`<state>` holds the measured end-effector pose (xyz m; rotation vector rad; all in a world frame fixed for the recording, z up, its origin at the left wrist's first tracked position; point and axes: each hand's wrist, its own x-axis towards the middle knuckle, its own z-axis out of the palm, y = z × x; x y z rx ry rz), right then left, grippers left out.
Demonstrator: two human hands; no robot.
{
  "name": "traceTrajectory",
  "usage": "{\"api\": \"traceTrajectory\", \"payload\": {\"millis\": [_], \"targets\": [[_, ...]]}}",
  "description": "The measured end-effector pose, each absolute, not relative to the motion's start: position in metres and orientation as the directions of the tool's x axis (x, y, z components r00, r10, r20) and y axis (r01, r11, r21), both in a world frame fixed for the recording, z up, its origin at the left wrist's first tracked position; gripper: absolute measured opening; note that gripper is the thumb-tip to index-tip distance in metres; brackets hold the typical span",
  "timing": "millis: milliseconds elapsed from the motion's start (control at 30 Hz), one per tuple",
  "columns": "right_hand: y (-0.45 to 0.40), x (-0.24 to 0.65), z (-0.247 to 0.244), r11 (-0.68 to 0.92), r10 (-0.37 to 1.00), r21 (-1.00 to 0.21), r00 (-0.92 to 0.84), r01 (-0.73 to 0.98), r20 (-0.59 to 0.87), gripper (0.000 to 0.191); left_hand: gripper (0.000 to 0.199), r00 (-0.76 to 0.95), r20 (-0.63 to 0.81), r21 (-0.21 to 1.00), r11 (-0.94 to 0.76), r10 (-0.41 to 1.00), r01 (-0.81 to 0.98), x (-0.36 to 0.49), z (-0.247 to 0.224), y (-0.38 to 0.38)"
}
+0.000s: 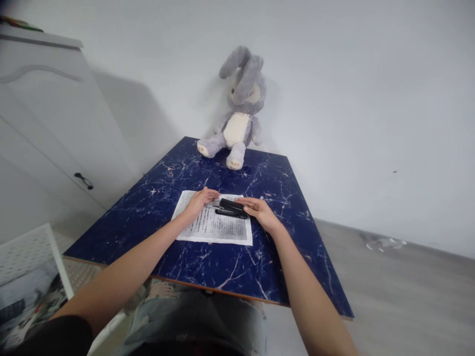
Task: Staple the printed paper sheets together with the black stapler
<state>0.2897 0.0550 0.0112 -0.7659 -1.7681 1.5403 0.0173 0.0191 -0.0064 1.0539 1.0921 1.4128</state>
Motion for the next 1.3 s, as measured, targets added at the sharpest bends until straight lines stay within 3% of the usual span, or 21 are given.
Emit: {"api": "traceTrajectory", "payload": {"millis": [100,200,300,400,500,600,767,967,1167,1300], "targets": [[0.049,0.280,0.015,0.363,0.759,-0.916,-0.624,0.169,0.186,0.048,0.061,-0.083,0.052,0.978,-0.067,0.995,-0.197,0.017,-0.005,0.019],[0.042,0.270,0.014,0.515,0.778,-0.784,-0.572,0.346,0.258,0.040,0.057,-0.098,0.052,0.961,-0.077,0.994,-0.265,0.016,-0.001,0.017],[0.035,0.265,0.014,0.626,0.756,-0.695,-0.496,0.354,0.427,0.030,0.049,-0.111,-0.020,0.901,-0.030,0.994,-0.433,0.014,0.006,0.015],[0.029,0.263,0.018,0.759,0.643,-0.570,-0.499,0.315,0.581,0.030,0.045,-0.016,-0.183,0.782,0.136,0.983,-0.608,0.012,0.010,0.013],[0.027,0.262,0.021,0.819,0.565,-0.475,-0.601,0.322,0.566,0.031,0.046,0.109,-0.275,0.699,0.277,0.955,-0.660,0.012,0.011,0.012],[0.025,0.262,0.023,0.826,0.554,-0.436,-0.660,0.358,0.507,0.033,0.039,0.138,-0.266,0.692,0.288,0.954,-0.661,0.012,0.010,0.013],[0.024,0.262,0.021,0.823,0.566,-0.423,-0.616,0.380,0.548,0.035,0.025,0.154,-0.280,0.682,0.309,0.948,-0.663,0.013,0.008,0.013],[0.031,0.263,0.015,0.754,0.627,-0.476,-0.281,0.453,0.727,0.040,0.016,0.018,-0.168,0.729,0.137,0.986,-0.671,0.010,0.011,0.012],[0.030,0.265,0.019,0.748,0.655,-0.523,-0.326,0.409,0.681,0.039,0.016,0.103,-0.192,0.732,0.212,0.976,-0.647,0.014,0.017,0.008],[0.027,0.258,0.022,0.642,0.757,-0.628,-0.232,0.440,0.611,0.029,0.020,-0.028,-0.244,0.752,0.170,0.969,-0.637,0.012,0.022,0.009]]}}
